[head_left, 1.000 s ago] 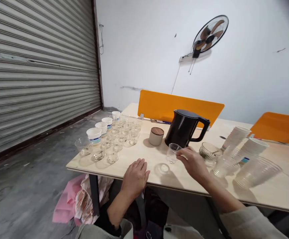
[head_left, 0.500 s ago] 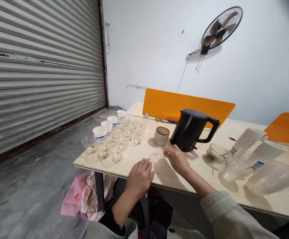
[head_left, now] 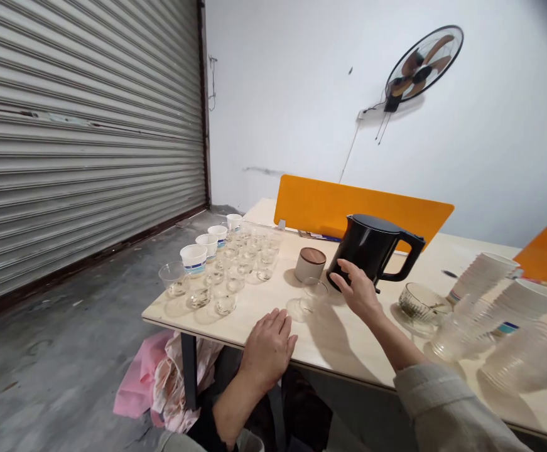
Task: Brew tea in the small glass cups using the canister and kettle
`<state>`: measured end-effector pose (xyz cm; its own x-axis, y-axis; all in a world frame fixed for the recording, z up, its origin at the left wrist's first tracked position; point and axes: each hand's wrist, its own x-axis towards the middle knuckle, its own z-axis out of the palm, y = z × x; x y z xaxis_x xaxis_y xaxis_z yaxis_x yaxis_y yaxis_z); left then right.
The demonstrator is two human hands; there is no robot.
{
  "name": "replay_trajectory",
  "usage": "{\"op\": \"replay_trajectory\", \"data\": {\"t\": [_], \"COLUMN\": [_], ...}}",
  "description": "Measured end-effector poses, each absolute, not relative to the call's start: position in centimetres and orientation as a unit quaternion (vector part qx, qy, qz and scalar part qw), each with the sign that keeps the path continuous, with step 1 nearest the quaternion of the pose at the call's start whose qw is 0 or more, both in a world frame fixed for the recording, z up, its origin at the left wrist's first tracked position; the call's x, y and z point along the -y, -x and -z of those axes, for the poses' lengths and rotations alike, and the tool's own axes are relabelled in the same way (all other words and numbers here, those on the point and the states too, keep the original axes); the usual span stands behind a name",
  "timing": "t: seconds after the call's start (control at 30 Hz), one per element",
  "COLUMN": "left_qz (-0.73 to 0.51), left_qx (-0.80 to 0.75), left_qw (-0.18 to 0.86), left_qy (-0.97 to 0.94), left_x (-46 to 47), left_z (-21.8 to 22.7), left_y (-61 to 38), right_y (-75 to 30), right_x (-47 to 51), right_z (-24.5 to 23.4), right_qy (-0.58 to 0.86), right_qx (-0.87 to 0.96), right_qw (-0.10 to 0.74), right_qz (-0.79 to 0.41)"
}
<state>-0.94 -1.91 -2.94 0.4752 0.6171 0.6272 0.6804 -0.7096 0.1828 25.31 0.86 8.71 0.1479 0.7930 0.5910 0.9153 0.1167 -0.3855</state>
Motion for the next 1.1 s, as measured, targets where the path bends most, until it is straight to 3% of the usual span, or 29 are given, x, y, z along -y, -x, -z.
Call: {"op": "replay_trajectory", "data": {"t": [0.43,0.67,0.9,1.1], "left_qz": [0.356,0.363,0.363,0.358], "left_qx": [0.378,0.376,0.374,0.363], "left_qw": [0.041,0.041,0.035,-0.015], "left_qy": [0.853,0.851,0.853,0.860], "left_x": [1.7,1.6,1.6,1.7], "left_z": [3.5,3.4,3.5,2.6], "left_y": [0.7,0.7,0.6,1.5], "right_y": [-24.2,-24.2,-24.5,-21.6], "right_x": [-10.7,-11.4,-8.5,0.9], "right_z": [-8.2,-7.4,-11.3,-15.7], "right_qy": [0.704,0.700,0.658,0.602], "right_qx": [0.634,0.606,0.620,0.643], "right_qw": [0.319,0.376,0.426,0.459], "right_qz": [-0.033,-0.021,0.046,0.118]}}
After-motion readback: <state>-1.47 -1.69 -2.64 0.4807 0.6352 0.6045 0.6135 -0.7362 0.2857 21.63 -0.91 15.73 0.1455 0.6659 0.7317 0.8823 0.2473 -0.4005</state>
